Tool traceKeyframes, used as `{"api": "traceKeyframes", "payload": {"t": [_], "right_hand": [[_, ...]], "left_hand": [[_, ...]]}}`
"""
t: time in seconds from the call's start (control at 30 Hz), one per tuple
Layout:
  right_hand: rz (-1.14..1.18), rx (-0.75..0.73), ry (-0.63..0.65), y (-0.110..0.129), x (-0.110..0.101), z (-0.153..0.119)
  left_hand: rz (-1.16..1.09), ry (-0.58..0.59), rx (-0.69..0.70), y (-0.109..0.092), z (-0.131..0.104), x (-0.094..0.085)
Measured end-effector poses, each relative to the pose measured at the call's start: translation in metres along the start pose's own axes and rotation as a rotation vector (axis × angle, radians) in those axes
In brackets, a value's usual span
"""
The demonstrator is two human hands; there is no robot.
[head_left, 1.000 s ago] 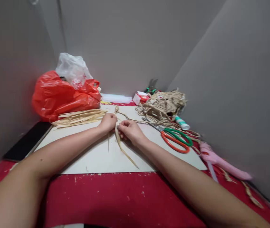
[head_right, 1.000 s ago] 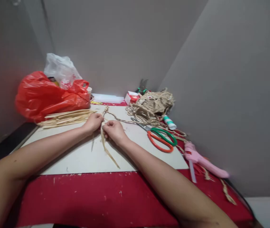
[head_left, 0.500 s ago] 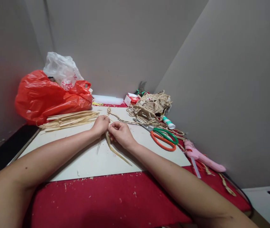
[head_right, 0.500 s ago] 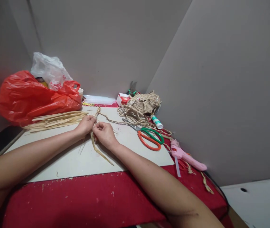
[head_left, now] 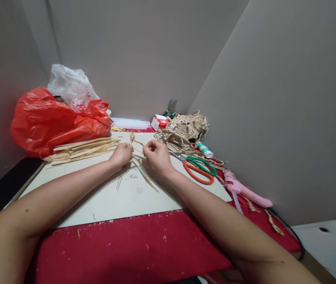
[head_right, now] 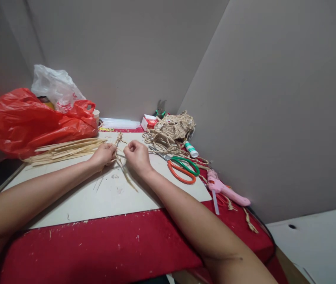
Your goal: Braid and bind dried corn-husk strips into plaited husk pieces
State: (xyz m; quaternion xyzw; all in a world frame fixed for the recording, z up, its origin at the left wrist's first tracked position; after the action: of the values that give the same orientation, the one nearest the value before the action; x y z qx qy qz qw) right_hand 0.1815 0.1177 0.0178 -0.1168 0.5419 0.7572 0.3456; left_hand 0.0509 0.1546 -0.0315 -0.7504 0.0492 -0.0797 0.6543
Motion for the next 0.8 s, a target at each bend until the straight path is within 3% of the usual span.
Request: {"api": "traceKeyframes", "payload": {"t": [0.1, 0.17, 0.3, 0.4, 0.47, 0.53, 0.57, 0.63, 0.7, 0.77, 0.8], "right_hand": [[0.297, 0.074, -0.134, 0.0, -0.036, 0.016], [0.531, 0.198, -0.238, -0.009, -0.067, 0.025], [0.826, 0.344, -0.43, -0.026, -0.142, 0.036], [0.806, 0.382, -0.555, -0.032, -0.189, 0.035], [0.723, 0.322, -0.536, -0.022, -0.195, 0.034], [0.631, 0.212, -0.446, -0.003, -0.176, 0.031], [0.553, 0.132, -0.348, 0.01, -0.157, 0.029], [0.291, 0.058, 0.067, 0.031, -0.085, 0.018], [-0.014, -0.05, 0.477, 0.041, -0.01, -0.01], [-0.24, -0.166, 0.562, 0.042, 0.029, -0.03], [-0.316, -0.208, 0.529, 0.042, 0.036, -0.035]], "left_hand": [[-0.031, 0.006, -0.022, 0.002, 0.0, 0.001], [-0.041, 0.007, -0.028, 0.003, 0.001, 0.001], [-0.017, 0.002, -0.025, 0.003, 0.001, 0.001], [-0.038, 0.018, -0.056, 0.005, 0.0, 0.002], [-0.057, 0.035, -0.066, 0.005, -0.001, 0.004], [-0.063, 0.05, -0.065, 0.004, -0.001, 0.006], [-0.062, 0.056, -0.065, 0.003, -0.002, 0.006], [-0.052, 0.061, -0.057, 0.002, -0.002, 0.007], [-0.03, 0.041, -0.031, 0.0, -0.001, 0.005], [-0.007, 0.014, -0.007, -0.002, -0.001, 0.002], [-0.009, 0.007, -0.008, -0.002, -0.001, 0.001]]}}
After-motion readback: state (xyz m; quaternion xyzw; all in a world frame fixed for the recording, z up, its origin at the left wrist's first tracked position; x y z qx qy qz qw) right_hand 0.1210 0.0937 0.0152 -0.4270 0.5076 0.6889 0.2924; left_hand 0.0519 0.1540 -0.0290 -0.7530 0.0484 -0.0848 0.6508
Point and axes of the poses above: each hand's wrist, its own z-axis towards the middle knuckle, its own x-axis out of the palm, y = z × x, the point moved 9 cm from there along z, towards the middle knuckle, and after that the axes turned 11 degrees about -z, right-handed, at the moved point
